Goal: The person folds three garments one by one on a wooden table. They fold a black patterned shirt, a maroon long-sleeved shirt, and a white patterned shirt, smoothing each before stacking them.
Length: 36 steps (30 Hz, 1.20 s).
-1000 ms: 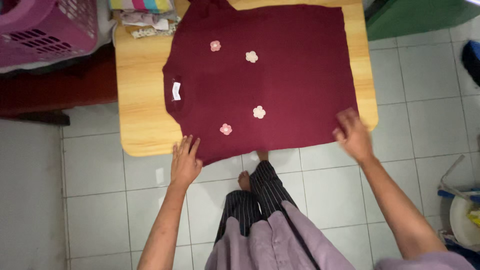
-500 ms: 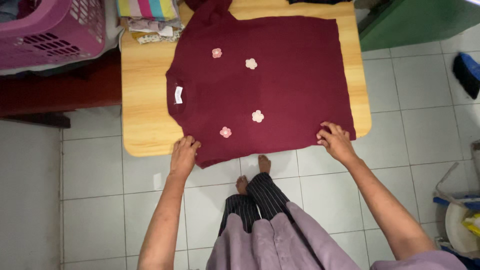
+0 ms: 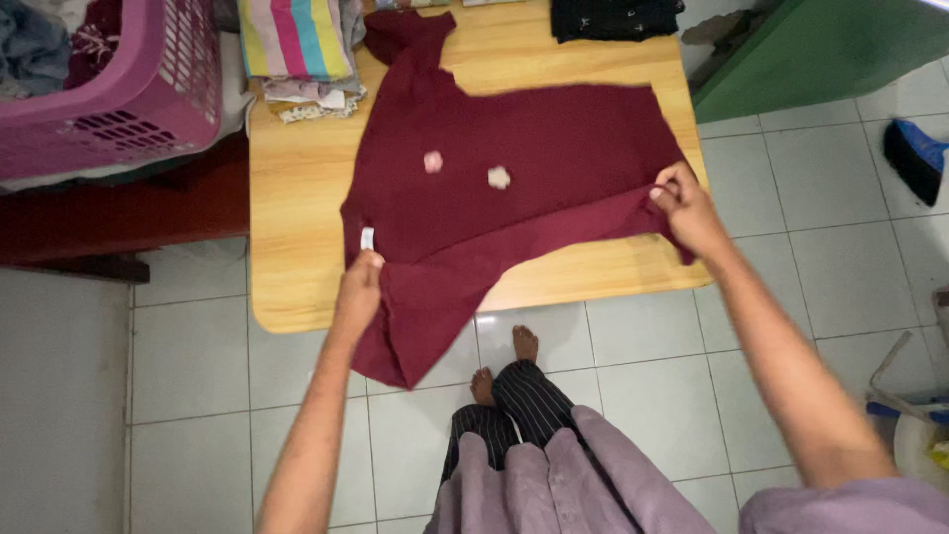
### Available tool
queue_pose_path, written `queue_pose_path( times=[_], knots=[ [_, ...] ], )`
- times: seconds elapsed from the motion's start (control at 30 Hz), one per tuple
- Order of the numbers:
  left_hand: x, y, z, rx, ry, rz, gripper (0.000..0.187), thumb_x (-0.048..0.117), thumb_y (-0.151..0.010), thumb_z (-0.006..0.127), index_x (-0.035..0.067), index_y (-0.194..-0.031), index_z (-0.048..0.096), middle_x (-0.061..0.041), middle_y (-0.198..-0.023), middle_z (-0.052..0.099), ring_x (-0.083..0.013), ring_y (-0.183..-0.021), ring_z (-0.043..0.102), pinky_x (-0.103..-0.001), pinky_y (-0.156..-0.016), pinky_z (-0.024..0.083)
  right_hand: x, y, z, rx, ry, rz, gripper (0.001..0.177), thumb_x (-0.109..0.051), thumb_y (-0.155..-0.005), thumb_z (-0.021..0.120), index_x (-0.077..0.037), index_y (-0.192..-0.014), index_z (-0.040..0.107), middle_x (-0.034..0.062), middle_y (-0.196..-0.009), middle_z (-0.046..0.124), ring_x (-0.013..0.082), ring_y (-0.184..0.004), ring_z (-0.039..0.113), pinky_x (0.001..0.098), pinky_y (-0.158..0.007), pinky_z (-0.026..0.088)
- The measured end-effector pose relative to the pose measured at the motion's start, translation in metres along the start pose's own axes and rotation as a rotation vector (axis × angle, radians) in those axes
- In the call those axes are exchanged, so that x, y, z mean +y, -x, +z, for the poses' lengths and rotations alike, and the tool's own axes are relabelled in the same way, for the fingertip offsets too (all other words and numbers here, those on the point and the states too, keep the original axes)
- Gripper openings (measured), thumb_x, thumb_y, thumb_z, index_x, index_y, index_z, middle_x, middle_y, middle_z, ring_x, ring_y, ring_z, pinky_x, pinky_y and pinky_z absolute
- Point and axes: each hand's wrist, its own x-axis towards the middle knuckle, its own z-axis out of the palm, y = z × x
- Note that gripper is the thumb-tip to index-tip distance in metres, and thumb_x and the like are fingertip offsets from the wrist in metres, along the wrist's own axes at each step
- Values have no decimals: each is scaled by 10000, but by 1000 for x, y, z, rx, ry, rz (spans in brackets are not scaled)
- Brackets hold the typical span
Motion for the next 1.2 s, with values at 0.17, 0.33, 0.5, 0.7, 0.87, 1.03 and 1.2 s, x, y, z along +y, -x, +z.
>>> queue_pose_path(
  times=[0.17,0.33,0.5,0.7,0.87,1.03,1.2],
  knots=[
    [63,-9,-48,-638,373,-97,235,206,-1068,514,57,-1001,683,-35,-996,671,-189,-958,582,-312,-902,488,-70,5,-51,-354,14,91,59,-112,-1034,624,-76,-1052,580,20,-932,571,122,-896,526,296,-810,443],
    [125,-40,-100,-524,310,-294,225,289,-946,630,209,-1155,648,90,-1186,670,-93,-1211,549,-276,-1060,355,-122,-26,-105,-368,154,507,204,-193,-973,587,-162,-1168,637,146,-965,749,259,-905,708,409,-822,562],
    [144,-201,-71,-195,892,27,585,362,-985,655,-18,-1415,543,-175,-1478,544,-337,-1427,478,-453,-1247,342,-99,-120,-91,30,85,-7,227,-141,-1073,619,-77,-1291,633,134,-1167,690,239,-1075,635,392,-944,507],
    [33,-178,4,90,22,74,545,454,-930,682,28,-1270,656,-215,-1316,614,-380,-1254,574,-479,-1091,412,-20,-128,-4,65,526,-398,431,-171,-918,748,-28,-1314,658,184,-1313,663,378,-1207,603,483,-1040,486],
    [-44,-72,30,41,-161,93,584,447,-772,840,-26,-1093,724,-258,-1031,689,-426,-1010,633,-506,-936,482,16,-31,47,-548,551,-79,799,-473,-763,820,-164,-1429,506,184,-1491,441,367,-1415,417,475,-1159,383],
    [-46,-23,54,360,-219,442,466,261,-783,813,-1,-1135,655,-236,-1108,697,-426,-1059,620,-467,-951,459,30,33,77,-707,833,67,1137,-475,-676,905,-367,-1558,195,130,-1679,29,343,-1565,28,591,-1231,152],
    [28,-47,20,195,-191,276,322,170,-1008,666,2,-1278,617,-300,-1059,668,-523,-973,620,-567,-788,504,27,39,86,-690,884,108,1213,-395,-656,910,-428,-1580,126,73,-1711,-29,292,-1588,-40,620,-1246,82]
  ],
)
